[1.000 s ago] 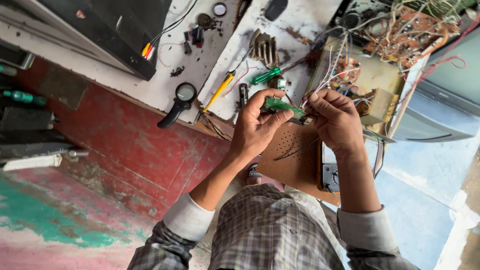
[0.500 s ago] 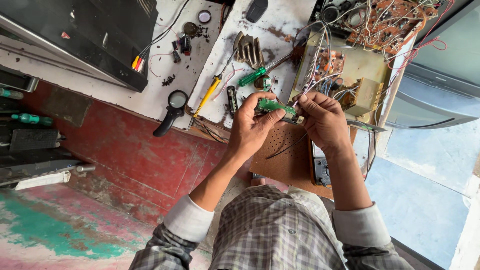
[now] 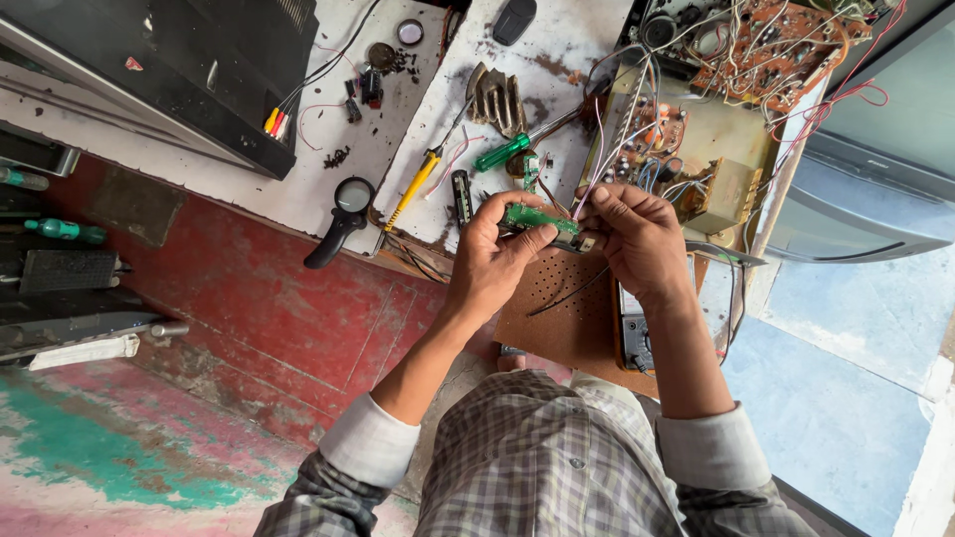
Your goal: The person uses a multimeter to test various points on a circuit board inside a disassembled television. They then use a soldering iron to reflow or repair solder joints on the board and a small green circuit module.
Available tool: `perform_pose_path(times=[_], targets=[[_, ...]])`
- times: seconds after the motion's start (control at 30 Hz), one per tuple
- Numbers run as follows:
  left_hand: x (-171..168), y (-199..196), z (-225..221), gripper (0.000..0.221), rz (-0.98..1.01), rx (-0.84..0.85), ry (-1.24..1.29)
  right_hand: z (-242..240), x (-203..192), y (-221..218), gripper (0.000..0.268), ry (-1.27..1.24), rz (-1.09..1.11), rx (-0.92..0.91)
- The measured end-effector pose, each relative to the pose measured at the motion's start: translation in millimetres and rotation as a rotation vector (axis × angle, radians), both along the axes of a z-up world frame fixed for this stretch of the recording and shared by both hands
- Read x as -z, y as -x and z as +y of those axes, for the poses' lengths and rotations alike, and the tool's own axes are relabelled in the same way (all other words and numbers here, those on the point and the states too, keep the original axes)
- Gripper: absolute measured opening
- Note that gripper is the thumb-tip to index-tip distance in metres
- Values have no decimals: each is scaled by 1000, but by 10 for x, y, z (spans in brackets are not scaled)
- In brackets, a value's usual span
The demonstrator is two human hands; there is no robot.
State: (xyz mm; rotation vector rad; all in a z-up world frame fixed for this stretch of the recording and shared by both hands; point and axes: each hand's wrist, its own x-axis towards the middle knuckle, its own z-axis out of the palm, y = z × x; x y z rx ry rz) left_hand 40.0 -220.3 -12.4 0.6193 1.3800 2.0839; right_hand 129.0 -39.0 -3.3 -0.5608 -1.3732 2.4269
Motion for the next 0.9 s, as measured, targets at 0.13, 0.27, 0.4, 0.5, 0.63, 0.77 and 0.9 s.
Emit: perform_pose_path(times=[0.13,0.27,0.4,0.5,0.63,0.77,0.9], targets=[[-4,5,-34,32,-27,-5,19,29,15,45,15,-51,-15,28],[14,18,-59,33,-59,0,67,34,54,97,13,-54,-14,54],[45,23,-65,34,-81,2,37,35,57,133,13,-21,-21,63],[55,25,-70,33,-101,14,-24,30,41,149,14,-16,-14,56],[50,40,-97,33,-92,10,21,40,6,188,15,-2,-31,52],[78,38,-136,34,-82,20,100,3,-41,234,13,-38,19,23],[73,70,-265,33,15,24,68,-100,-195,258,14,-111,81,-56]])
